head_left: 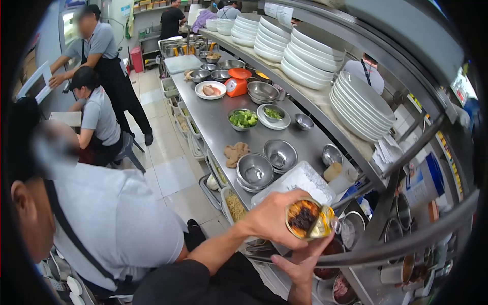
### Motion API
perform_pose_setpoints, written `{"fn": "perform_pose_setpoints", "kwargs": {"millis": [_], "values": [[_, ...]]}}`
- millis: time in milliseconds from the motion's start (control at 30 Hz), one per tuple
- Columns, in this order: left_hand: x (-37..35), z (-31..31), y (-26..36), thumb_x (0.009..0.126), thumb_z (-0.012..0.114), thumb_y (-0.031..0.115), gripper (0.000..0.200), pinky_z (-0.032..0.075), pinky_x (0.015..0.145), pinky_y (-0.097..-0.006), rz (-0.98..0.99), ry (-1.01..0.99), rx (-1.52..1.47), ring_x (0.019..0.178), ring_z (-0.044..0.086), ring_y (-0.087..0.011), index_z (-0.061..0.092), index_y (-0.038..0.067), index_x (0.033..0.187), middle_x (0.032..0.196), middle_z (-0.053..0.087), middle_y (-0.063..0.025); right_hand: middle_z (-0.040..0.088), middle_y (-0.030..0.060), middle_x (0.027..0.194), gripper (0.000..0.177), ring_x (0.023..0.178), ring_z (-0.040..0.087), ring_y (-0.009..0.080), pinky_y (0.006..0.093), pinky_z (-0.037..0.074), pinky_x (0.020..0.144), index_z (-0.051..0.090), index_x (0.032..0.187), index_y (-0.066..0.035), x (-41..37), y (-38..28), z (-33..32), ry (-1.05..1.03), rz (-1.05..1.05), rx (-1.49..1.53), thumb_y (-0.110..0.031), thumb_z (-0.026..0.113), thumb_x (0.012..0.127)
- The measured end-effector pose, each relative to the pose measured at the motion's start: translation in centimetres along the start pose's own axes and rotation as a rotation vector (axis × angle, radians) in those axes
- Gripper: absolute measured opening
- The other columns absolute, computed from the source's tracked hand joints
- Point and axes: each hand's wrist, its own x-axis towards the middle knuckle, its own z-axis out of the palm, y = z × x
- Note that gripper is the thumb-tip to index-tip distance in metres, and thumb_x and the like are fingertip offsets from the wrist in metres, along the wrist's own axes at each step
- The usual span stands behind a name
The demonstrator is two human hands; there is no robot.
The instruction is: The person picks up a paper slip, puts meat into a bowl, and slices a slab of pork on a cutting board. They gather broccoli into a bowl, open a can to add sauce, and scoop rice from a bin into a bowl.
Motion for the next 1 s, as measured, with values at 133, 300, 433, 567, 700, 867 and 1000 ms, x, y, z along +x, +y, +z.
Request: {"fn": "perform_pose_setpoints", "kwargs": {"millis": [133,300,433,567,700,867,1000], "values": [[1.3,-5.6,-2.3,0.048,0.082,0.023,0.070,0.049,0.076,-0.0263,0.003,0.267,0.122,0.082,0.062,-0.0137,0.053,-0.003,0.105,0.091,0.064,-0.0112,0.036,0.0096,0.132,0.096,0.110,0.048,0.0210,0.0328,0.045,0.084,0.023,0.138,-0.005,0.6,5.3,-2.2,-0.030,0.255,-0.077,0.003,0.077,0.060],[-1.0,-13.1,-6.0,0.047,0.082,0.022,0.068,0.051,0.075,-0.0281,-0.201,0.635,0.373,0.079,0.064,-0.0145,0.053,-0.002,0.105,0.088,0.065,-0.0115,0.048,0.0088,0.120,0.050,0.090,0.059,0.0163,0.0258,0.047,0.069,0.055,0.112,-0.003,1.5,7.2,-4.0,-0.074,0.434,-0.313,0.003,0.074,0.067],[-2.2,-17.7,-9.1,0.048,0.081,0.022,0.065,0.051,0.071,-0.0297,-0.294,0.858,0.632,0.075,0.065,-0.0206,0.053,-0.002,0.101,0.084,0.066,-0.0117,0.052,0.0074,0.115,0.044,0.087,0.060,0.0143,0.0240,0.047,0.067,0.057,0.109,-0.003,1.2,8.9,-4.7,-0.025,0.559,-0.340,0.003,0.073,0.068],[-2.7,-21.0,-12.1,0.048,0.081,0.023,0.067,0.051,0.072,-0.0298,-0.371,0.924,0.609,0.074,0.065,-0.0198,0.052,-0.002,0.103,0.084,0.066,-0.0114,0.053,0.0072,0.114,0.041,0.086,0.059,0.0133,0.0235,0.047,0.067,0.058,0.108,-0.003,2.7,11.0,-2.8,-0.024,0.649,-0.259,0.003,0.072,0.070],[-3.6,-25.6,-15.8,0.049,0.082,0.019,0.067,0.050,0.073,-0.0287,-0.392,0.852,0.546,0.075,0.063,-0.0158,0.051,-0.002,0.104,0.084,0.064,-0.0100,0.053,0.0070,0.111,0.039,0.087,0.058,0.0127,0.0235,0.047,0.069,0.059,0.109,-0.004,6.6,14.4,1.7,-0.140,0.671,-0.238,-0.001,0.072,0.073],[-5.0,-32.9,-18.2,0.049,0.081,0.014,0.068,0.048,0.077,-0.0278,-0.428,0.814,0.461,0.080,0.059,-0.0151,0.049,-0.003,0.106,0.089,0.060,-0.0089,0.055,0.0053,0.106,0.035,0.090,0.056,0.0107,0.0227,0.047,0.071,0.060,0.109,-0.004,12.4,22.6,11.9,-0.350,0.619,-0.214,-0.012,0.072,0.077],[-7.8,-39.5,-20.5,0.049,0.081,0.018,0.071,0.047,0.078,-0.0282,-0.500,0.787,0.435,0.082,0.057,-0.0163,0.046,-0.002,0.109,0.092,0.057,-0.0087,0.055,0.0081,0.107,0.033,0.092,0.057,0.0187,0.0293,0.047,0.074,0.060,0.107,-0.008,15.9,29.6,20.6,-0.420,0.670,-0.274,-0.022,0.069,0.078]]}}
